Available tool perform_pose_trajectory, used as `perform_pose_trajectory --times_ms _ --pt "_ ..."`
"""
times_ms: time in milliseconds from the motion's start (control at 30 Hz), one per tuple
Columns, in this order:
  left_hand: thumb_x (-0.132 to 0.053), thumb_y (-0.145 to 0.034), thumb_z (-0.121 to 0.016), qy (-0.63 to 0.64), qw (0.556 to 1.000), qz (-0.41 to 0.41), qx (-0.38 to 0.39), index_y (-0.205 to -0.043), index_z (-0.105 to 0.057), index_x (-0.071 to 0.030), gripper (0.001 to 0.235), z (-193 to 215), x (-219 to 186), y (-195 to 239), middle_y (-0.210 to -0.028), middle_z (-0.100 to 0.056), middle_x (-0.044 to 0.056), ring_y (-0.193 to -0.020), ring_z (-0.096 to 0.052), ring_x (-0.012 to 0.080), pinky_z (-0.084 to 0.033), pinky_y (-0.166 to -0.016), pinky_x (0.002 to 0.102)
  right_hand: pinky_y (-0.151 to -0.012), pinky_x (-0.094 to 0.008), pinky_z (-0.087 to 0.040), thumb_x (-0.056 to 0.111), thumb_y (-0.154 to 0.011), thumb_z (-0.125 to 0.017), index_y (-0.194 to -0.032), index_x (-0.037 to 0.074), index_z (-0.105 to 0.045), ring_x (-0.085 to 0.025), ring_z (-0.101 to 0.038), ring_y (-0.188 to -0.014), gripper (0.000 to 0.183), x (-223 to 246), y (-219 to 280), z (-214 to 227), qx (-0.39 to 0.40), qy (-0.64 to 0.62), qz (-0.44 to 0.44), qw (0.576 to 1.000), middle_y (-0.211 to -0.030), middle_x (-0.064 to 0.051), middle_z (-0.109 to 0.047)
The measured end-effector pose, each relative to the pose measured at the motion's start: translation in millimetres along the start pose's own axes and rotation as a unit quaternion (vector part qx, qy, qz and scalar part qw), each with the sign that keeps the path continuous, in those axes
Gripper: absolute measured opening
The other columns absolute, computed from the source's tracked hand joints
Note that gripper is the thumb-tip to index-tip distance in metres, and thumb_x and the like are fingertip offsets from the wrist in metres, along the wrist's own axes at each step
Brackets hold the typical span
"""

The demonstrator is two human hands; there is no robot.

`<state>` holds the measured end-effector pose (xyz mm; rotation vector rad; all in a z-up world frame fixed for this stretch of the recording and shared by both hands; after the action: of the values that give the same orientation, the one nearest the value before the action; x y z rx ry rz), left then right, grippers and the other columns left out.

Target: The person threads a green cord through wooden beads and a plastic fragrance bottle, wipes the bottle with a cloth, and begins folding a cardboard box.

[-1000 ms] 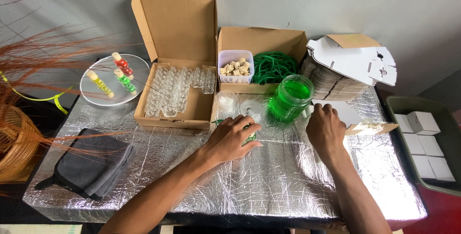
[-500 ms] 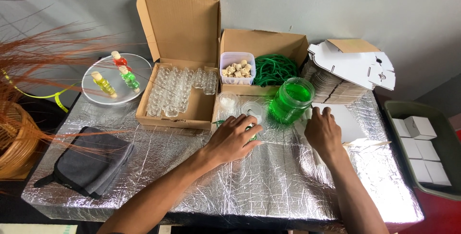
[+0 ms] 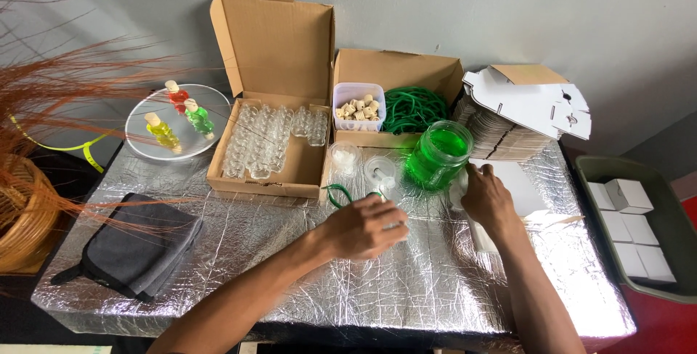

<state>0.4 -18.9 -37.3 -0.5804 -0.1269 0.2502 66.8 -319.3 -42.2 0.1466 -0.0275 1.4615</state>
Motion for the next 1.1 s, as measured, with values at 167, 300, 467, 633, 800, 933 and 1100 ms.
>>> perform_pose_trajectory --times_ms 167,300,467,633,800,933,1100 --pt "-0.017 -0.095 -0.071 0.042 0.996 -0.036 0.071 -0.103 -0.071 -0.017 0.008 -21 -7 8 -0.090 -0.068 0.001 -0.078 -0.065 0.0134 -0.053 -0.072 0.028 -0.078 -0.062 -0.061 0.002 -0.078 -0.062 -0.152 0.010 -0.048 -0.052 -0.069 -0.107 0.076 6 3 4 0.003 0.003 -0.007 1.000 -0.137 -0.029 -0.054" --pt "-0.018 -0.099 -0.067 0.087 0.986 -0.022 0.137 -0.101 -0.071 -0.018 0.005 -20 -9 7 -0.080 -0.068 0.000 -0.067 -0.063 0.0117 -0.051 -0.066 0.026 -0.084 -0.061 -0.060 0.004 -0.081 -0.062 -0.154 0.014 -0.048 -0.049 -0.068 -0.114 0.075 14 12 11 0.016 0.040 -0.020 0.999 -0.145 -0.025 -0.052" --pt "-0.019 -0.101 -0.063 0.135 0.976 0.009 0.173 -0.104 -0.070 -0.017 0.008 -29 -11 6 -0.079 -0.067 0.000 -0.066 -0.062 0.0119 -0.049 -0.065 0.026 -0.085 -0.059 -0.060 0.002 -0.083 -0.059 -0.152 0.015 -0.050 -0.047 -0.068 -0.116 0.071 16 11 15 0.011 0.065 -0.030 0.997 -0.147 -0.023 -0.052" --pt "-0.018 -0.103 -0.060 0.164 0.969 0.025 0.183 -0.106 -0.071 -0.015 0.012 -25 -12 3 -0.081 -0.068 0.002 -0.068 -0.064 0.0135 -0.050 -0.066 0.027 -0.086 -0.059 -0.059 0.004 -0.085 -0.056 -0.147 0.014 -0.050 -0.045 -0.068 -0.116 0.064 13 10 15 0.005 0.050 -0.029 0.998 -0.147 -0.020 -0.054" --pt "-0.018 -0.104 -0.059 0.182 0.964 0.039 0.192 -0.106 -0.071 -0.013 0.013 -21 -12 1 -0.083 -0.069 0.003 -0.071 -0.066 0.0157 -0.050 -0.067 0.029 -0.087 -0.061 -0.059 0.005 -0.085 -0.066 -0.146 0.008 -0.045 -0.047 -0.067 -0.117 0.064 12 11 12 0.021 0.042 -0.026 0.999 -0.145 -0.024 -0.053" --pt "-0.018 -0.104 -0.059 0.186 0.962 0.043 0.197 -0.106 -0.070 -0.013 0.013 -24 -11 0 -0.084 -0.070 0.004 -0.072 -0.066 0.0163 -0.051 -0.069 0.030 -0.079 -0.063 -0.060 -0.009 -0.083 -0.057 -0.146 0.003 -0.050 -0.052 -0.069 -0.110 0.064 29 35 45 -0.013 -0.009 -0.025 1.000 -0.142 -0.029 -0.054" --pt "-0.022 -0.103 -0.060 0.171 0.970 0.032 0.168 -0.099 -0.069 -0.013 0.013 -23 -12 0 -0.083 -0.069 0.005 -0.075 -0.071 0.0210 -0.054 -0.070 0.034 -0.090 -0.063 -0.053 -0.001 -0.098 -0.057 -0.141 -0.002 -0.057 -0.054 -0.062 -0.116 0.044 2 38 93 -0.144 -0.236 -0.054 0.959 -0.129 -0.033 -0.061"
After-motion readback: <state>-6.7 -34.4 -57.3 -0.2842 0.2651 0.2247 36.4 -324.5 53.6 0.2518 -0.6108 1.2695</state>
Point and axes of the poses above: each hand's wrist, its own y-axis away from the middle knuckle, its own z-axis out of the back of the hand, x = y × z, the point moved 1 cm from there along -y, towards the middle knuckle
